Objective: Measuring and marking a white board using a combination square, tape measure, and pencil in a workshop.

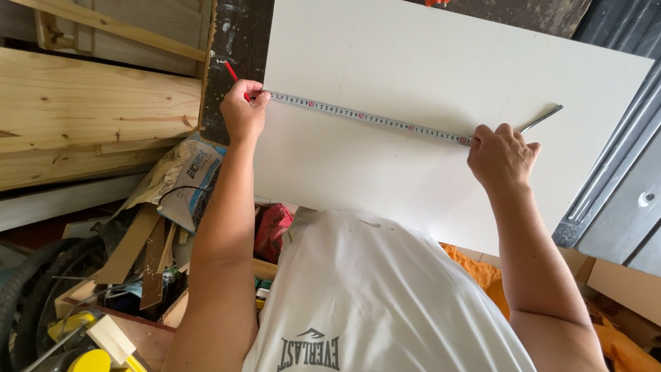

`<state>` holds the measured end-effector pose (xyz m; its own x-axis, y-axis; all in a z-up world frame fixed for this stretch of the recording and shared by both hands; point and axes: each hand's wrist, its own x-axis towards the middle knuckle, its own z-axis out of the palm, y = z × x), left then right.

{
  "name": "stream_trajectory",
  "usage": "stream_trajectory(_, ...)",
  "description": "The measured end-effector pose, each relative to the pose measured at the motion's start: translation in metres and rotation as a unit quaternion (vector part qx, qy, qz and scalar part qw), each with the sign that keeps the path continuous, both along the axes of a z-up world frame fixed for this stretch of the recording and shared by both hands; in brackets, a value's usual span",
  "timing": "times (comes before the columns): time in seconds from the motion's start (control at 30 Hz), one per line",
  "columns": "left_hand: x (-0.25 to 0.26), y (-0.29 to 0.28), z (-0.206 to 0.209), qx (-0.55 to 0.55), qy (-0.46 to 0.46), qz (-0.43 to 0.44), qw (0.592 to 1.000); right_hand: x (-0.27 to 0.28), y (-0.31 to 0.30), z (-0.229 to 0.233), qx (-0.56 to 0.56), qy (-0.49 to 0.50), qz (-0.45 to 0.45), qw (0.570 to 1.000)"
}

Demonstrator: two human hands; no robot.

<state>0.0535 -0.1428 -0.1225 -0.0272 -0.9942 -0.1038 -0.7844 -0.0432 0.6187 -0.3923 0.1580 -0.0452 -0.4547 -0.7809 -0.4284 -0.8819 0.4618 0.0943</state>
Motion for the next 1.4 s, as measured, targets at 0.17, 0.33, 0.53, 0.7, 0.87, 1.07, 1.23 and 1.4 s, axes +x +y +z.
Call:
stream_trajectory(0.17, 0.000, -0.001, -0.002, -0.001, 0.000, 0.003, 1.000, 0.000, -0.001, 0.001, -0.001, -0.001, -0.003, 1.000)
stream_trajectory(0.33, -0.001, 0.001, 0.000, 0.001, 0.007, 0.006, 1.000, -0.001, 0.000, -0.004, -0.005, 0.007, 0.003, 1.000)
stream_trajectory(0.53, -0.002, 0.001, -0.002, 0.008, 0.009, 0.013, 1.000, 0.001, 0.000, 0.001, -0.004, 0.009, 0.002, 1.000)
stream_trajectory(0.7, -0.003, 0.004, 0.004, -0.004, 0.012, 0.017, 1.000, 0.000, 0.000, -0.001, -0.004, 0.003, -0.002, 1.000)
stream_trajectory(0.87, -0.003, 0.001, -0.001, -0.014, 0.015, 0.016, 1.000, 0.000, 0.000, -0.003, -0.006, 0.002, 0.001, 1.000)
stream_trajectory(1.07, -0.013, 0.006, 0.028, 0.001, 0.091, 0.002, 0.996, 0.008, -0.014, 0.013, 0.048, -0.038, -0.046, 0.997)
stream_trajectory(1.23, -0.015, 0.008, 0.029, 0.000, 0.095, 0.002, 0.996, 0.006, -0.012, 0.009, 0.043, -0.037, -0.046, 0.997)
stream_trajectory(1.4, -0.013, 0.005, 0.025, -0.017, 0.092, -0.008, 0.996, 0.006, -0.013, 0.010, 0.039, -0.037, -0.047, 0.997)
